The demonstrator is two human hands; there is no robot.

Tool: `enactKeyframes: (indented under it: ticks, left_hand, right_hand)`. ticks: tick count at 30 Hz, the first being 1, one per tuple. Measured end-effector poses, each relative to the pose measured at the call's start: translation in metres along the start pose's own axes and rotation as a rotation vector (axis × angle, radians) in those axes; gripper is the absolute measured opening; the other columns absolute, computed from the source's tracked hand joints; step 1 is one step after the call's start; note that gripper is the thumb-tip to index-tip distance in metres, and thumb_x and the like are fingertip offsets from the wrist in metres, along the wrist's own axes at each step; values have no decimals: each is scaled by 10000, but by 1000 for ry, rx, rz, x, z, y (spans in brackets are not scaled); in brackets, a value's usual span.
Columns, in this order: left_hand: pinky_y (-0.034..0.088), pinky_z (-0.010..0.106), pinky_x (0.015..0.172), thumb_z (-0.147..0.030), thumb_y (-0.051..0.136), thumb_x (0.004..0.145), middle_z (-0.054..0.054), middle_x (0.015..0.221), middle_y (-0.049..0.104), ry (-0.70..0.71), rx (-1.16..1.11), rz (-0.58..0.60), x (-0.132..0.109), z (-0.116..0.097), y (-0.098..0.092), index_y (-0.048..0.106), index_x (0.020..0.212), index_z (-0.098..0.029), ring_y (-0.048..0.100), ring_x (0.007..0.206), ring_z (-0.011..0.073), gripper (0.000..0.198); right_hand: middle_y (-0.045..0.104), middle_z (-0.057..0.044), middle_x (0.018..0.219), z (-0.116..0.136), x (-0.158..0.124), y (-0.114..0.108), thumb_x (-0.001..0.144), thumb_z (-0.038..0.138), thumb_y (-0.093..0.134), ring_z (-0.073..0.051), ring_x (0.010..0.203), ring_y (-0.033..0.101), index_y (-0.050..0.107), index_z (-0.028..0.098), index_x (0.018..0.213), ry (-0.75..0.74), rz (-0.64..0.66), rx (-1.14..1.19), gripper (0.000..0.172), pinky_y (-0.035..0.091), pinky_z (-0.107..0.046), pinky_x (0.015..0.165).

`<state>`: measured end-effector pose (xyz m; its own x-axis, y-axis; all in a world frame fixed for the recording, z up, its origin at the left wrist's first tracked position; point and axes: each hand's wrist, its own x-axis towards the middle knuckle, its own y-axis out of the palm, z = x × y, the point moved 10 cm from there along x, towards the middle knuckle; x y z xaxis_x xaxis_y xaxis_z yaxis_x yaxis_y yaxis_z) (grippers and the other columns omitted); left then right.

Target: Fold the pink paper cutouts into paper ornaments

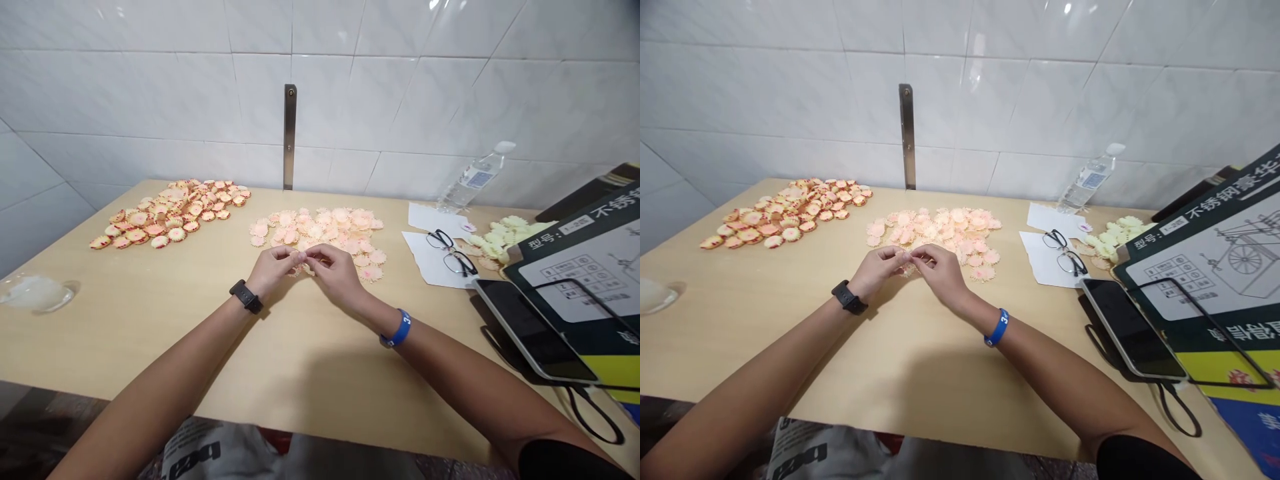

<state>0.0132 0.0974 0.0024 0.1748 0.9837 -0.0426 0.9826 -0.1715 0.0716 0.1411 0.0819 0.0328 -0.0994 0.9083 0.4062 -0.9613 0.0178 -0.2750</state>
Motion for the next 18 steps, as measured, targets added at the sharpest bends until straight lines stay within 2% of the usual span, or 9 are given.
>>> enactKeyframes:
  ticks: [4,7,11,15,18]
  left_hand:
    - [520,272,682,-682,736,609,54,778,634,-42,-147,11,0,3,1,657,707,-137,609,728,141,559]
    - [542,283,679,-642,756,623,73,832,640,-70,-213,4,0,4,0,663,738,-129,622,747,148,534]
    - [526,266,651,-527,796,631,40,763,618,17,-19,44,-2,-7,3,700,759,-139,596,721,140,419]
    - [476,242,606,-462,806,610,8,662,601,78,114,-33,-3,-15,-3,713,694,-152,537,647,119,335]
    - [443,242,587,-440,821,578,0,631,594,59,105,-84,-2,-12,-9,677,637,-152,518,619,113,328]
  right_hand:
    - [675,-23,771,-7,3,-9,824,320,639,-152,693,598,680,196,779,50,-43,26,138,458,-278,628]
    - [672,-22,774,-10,4,-13,821,323,635,-153,703,587,676,197,778,73,-62,15,139,452,-279,645]
    - [653,-23,758,-8,4,-11,816,356,639,-155,711,569,643,194,744,69,-46,-28,178,442,-277,648]
    - [652,-29,781,-5,2,-5,835,374,618,-156,732,569,632,192,750,57,-1,-23,202,442,-279,662]
    - [661,-32,816,-5,0,-8,836,371,622,-157,739,570,644,198,786,56,-39,-27,182,441,-277,654]
